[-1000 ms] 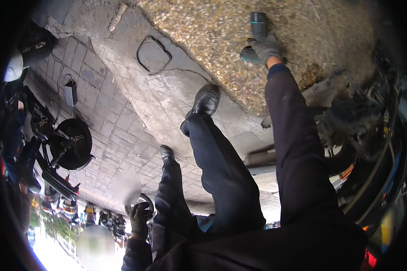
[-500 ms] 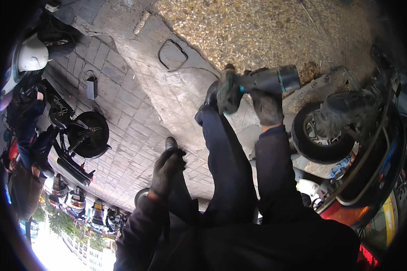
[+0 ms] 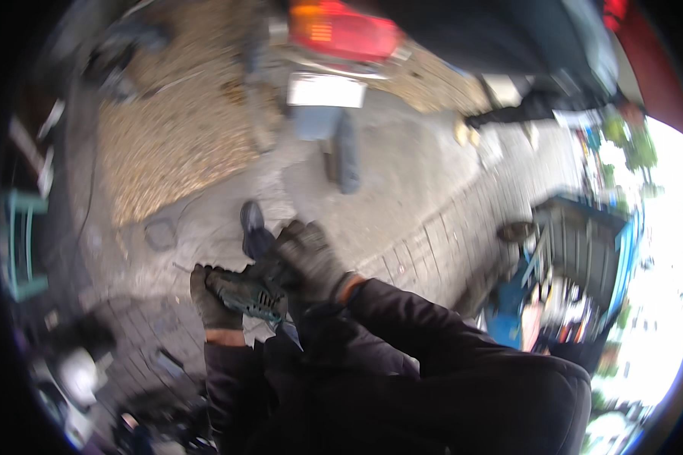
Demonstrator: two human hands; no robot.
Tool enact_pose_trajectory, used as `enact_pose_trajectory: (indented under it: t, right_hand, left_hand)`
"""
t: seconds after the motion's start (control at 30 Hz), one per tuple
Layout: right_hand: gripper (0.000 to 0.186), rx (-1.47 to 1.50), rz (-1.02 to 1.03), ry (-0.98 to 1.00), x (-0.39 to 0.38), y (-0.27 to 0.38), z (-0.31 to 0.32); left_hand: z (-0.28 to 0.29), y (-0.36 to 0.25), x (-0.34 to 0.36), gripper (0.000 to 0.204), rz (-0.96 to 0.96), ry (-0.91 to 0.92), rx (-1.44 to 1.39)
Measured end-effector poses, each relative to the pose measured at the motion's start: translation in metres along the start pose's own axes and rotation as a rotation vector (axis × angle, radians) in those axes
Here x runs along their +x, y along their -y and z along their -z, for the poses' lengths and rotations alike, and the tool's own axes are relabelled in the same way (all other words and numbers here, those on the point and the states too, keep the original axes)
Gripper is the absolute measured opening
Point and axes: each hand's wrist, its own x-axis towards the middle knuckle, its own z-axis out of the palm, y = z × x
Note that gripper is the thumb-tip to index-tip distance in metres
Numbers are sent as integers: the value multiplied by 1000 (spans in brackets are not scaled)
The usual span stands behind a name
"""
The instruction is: The person works on a blue electric tricycle, first connecting battery wires under the seat, then moving to the front to remove the headlight cover with a cordless drill, inspecting the wiring, and reassembling the headlight. The person returns to the battery compartment to continue wiring work.
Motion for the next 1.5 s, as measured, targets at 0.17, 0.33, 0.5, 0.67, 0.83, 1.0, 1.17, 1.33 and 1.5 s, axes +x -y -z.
enact_pose_trajectory:
  t: [0.17,0.33,0.5,0.67,0.83,1.0,1.17,1.33,1.5]
  right_hand:
    - [66,79,-216,183,-175,2,49]
    - [62,318,-628,-310,-363,-2,86]
    - [54,527,-968,-667,-557,5,84]
    - [39,667,-1023,-1367,-747,27,76]
    - [38,702,-1266,-1575,-885,76,84]
    - [42,872,-1499,-1981,-951,122,74]
    - [33,993,-1068,-2804,-975,134,42]
    - [45,994,-49,-3367,-1015,112,-4]
    - [50,988,402,-3390,-1075,84,-52]
  left_hand:
    - [-45,125,-104,28,275,10,322]
    - [-79,255,-186,30,558,388,512]
    - [-90,435,-283,26,780,484,856]
    - [-24,616,-422,20,1049,632,1081]
    - [43,745,-556,18,1330,810,1291]
    - [116,840,-657,20,1556,948,1621]
    - [200,891,-735,23,1787,1226,1872]
    - [282,925,-803,18,1729,1705,2042]
    - [367,982,-843,15,1576,2056,2115]
